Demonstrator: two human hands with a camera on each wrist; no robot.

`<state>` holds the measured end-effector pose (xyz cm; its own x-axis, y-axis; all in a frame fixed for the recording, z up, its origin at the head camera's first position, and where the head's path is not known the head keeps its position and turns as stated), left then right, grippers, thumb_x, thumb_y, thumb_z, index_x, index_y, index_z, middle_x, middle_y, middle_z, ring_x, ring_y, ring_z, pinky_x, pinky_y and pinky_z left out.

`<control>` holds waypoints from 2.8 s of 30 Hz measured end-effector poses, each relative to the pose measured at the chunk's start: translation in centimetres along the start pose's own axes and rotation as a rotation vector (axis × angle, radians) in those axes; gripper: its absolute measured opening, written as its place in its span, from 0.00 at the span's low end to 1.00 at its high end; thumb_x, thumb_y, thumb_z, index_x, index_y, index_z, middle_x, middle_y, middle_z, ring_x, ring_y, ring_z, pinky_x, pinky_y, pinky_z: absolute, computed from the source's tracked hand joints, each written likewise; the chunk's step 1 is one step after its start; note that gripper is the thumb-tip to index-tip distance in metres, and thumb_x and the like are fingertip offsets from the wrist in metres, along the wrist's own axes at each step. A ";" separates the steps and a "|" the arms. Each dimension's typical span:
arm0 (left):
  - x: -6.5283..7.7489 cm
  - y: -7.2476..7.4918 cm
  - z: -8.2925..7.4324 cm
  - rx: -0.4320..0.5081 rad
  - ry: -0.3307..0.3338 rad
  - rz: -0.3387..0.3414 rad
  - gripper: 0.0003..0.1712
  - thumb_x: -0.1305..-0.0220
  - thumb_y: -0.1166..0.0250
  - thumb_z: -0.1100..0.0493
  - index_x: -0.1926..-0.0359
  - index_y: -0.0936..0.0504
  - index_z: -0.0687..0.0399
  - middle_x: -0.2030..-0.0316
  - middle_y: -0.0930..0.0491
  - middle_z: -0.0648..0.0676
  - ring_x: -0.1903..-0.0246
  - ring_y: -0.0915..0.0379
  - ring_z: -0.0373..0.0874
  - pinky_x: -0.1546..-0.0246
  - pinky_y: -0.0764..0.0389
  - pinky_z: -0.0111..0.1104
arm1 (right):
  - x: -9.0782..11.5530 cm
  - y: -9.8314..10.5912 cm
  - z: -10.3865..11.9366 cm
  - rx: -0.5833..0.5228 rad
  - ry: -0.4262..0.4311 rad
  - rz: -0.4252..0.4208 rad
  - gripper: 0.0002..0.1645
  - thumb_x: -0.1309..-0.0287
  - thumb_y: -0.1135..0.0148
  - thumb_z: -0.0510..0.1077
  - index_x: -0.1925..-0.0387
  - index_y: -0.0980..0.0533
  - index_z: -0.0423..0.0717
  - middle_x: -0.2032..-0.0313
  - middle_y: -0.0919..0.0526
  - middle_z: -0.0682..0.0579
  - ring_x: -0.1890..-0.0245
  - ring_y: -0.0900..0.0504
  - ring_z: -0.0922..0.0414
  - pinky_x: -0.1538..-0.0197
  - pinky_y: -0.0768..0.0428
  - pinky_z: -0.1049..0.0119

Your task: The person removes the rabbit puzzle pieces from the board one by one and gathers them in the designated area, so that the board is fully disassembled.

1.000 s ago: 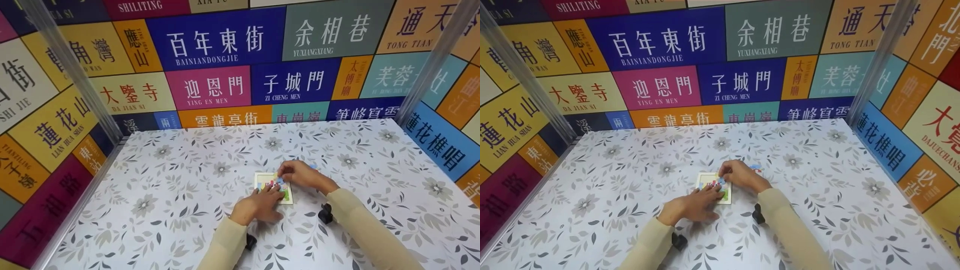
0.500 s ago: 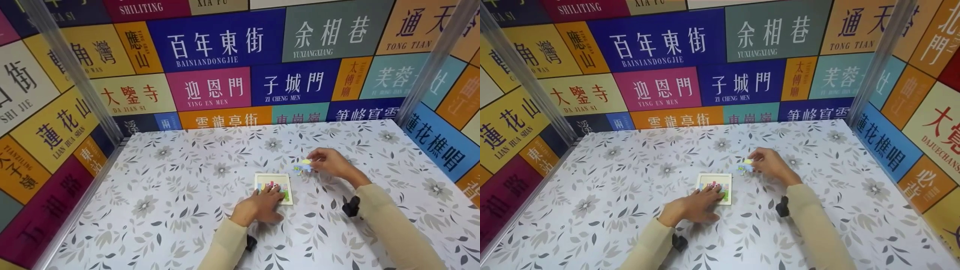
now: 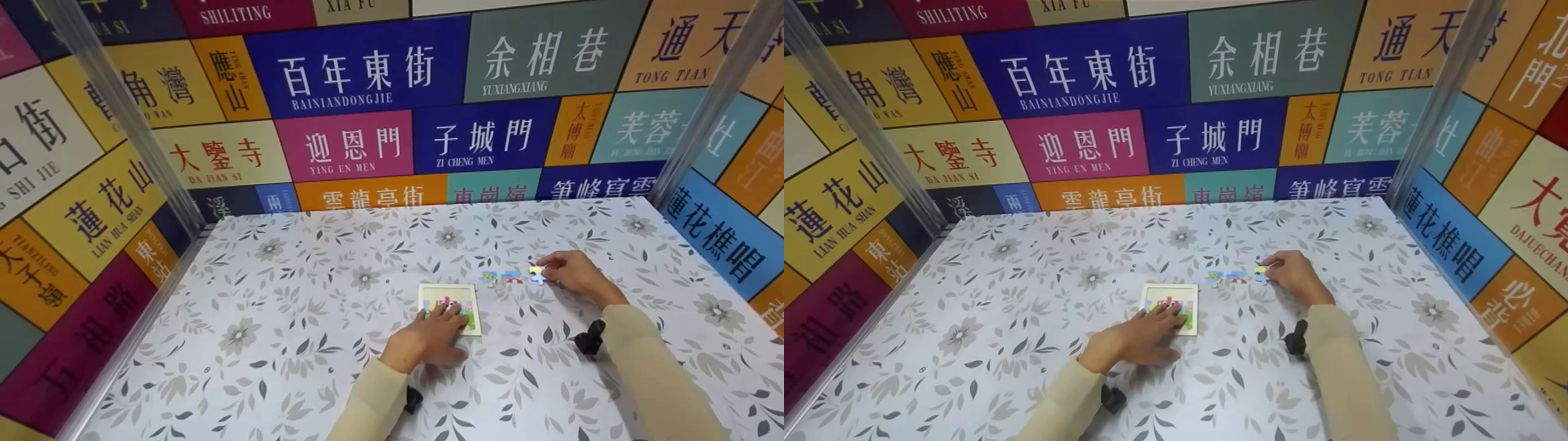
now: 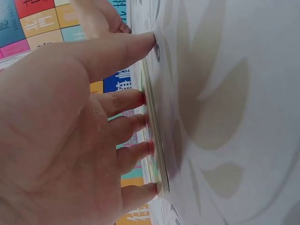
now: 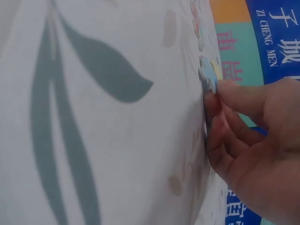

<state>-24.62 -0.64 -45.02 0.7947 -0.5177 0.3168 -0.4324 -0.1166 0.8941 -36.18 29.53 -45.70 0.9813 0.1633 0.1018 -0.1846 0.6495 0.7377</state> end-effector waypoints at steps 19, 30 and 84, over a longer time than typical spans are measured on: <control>1.2 -0.5 -0.3 -0.070 -0.027 -0.118 0.36 0.29 0.40 0.44 0.24 0.39 0.41 0.21 0.48 0.55 0.22 0.52 0.57 0.24 0.53 0.61 | -0.2 -2.0 5.1 0.095 0.138 0.005 0.19 0.32 0.41 0.42 0.47 0.20 0.34 0.48 0.19 0.32 0.55 0.20 0.42 0.57 0.20 0.55; 1.7 -0.5 -0.3 -0.155 0.004 -0.254 0.39 0.36 0.35 0.37 0.28 0.35 0.39 0.29 0.37 0.57 0.29 0.39 0.56 0.27 0.44 0.62 | -0.9 -5.4 8.7 0.065 0.122 0.129 0.15 0.31 0.41 0.47 0.51 0.17 0.43 0.53 0.14 0.43 0.62 0.21 0.55 0.61 0.24 0.66; 2.1 -0.9 -0.7 -0.127 0.075 0.015 0.52 0.37 0.39 0.30 0.20 0.51 0.38 0.19 0.57 0.49 0.20 0.60 0.48 0.21 0.48 0.45 | -1.3 -12.1 13.2 -0.164 0.224 0.387 0.09 0.38 0.34 0.40 0.60 0.17 0.38 0.64 0.14 0.51 0.68 0.26 0.61 0.61 0.27 0.69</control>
<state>-22.32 -1.03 -44.93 0.8203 -0.4531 0.3490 -0.3907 0.0017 0.9205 -34.49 11.70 -45.95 0.8064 0.5604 0.1888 -0.5580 0.6153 0.5568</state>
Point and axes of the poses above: each hand's wrist, its own x-axis away from the middle knuckle, its own y-axis out of the back of the hand, z = x × y, the point moved 3 cm from there along -x, towards the middle knuckle
